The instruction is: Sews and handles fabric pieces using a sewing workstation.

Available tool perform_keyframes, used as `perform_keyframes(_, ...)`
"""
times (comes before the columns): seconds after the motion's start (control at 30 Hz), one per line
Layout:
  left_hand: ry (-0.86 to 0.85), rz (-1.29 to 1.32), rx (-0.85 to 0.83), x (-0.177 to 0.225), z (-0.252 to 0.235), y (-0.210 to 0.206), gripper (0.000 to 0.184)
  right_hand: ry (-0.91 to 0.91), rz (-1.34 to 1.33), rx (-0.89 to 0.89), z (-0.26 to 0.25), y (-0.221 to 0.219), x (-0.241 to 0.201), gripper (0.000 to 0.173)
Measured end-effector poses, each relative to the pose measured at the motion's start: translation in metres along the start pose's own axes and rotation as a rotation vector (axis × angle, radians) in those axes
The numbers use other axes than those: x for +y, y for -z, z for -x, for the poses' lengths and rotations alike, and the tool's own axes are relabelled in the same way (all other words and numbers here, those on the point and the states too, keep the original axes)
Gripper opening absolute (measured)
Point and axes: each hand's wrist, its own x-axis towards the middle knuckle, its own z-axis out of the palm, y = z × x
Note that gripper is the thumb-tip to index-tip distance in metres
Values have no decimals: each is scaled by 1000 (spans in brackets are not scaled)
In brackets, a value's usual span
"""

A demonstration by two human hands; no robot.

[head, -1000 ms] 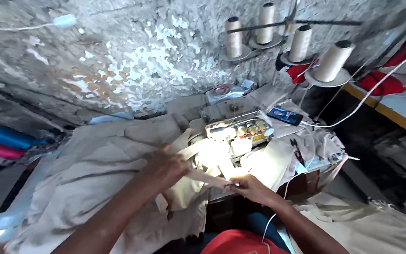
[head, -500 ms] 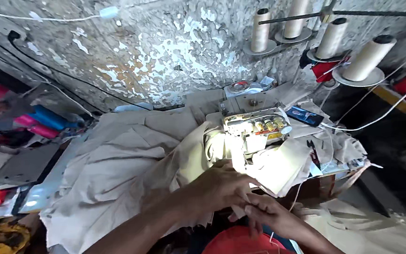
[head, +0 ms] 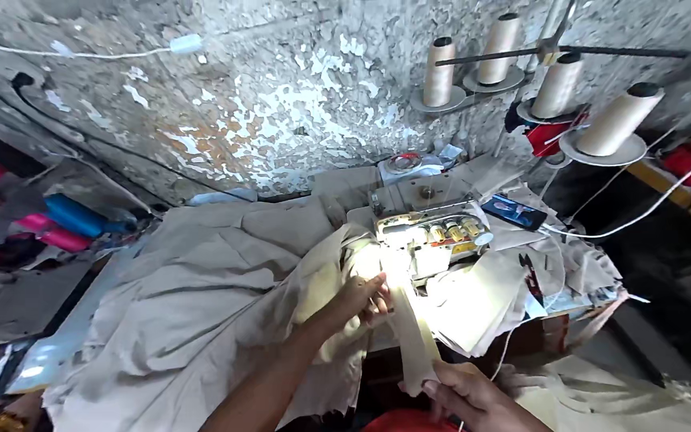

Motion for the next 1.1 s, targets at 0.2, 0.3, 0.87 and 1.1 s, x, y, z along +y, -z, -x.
perform_keyframes(0.2,93,1121,184,-18,-28,-50,42,55,31,61,-8,4,-5,30)
perform_keyframes(0.3,-71,1275,292,-15,-38,-54,33,-143,-47,74,-6,7,5,30)
perform_keyframes(0.87,9,1310,381,-6,-19,-66,42,39,-95,163,-9,11,21,29)
perform_keyframes(1.1,-90,1229,483,3,-23,-48,26,-101,-30,116,-10,10,21,30)
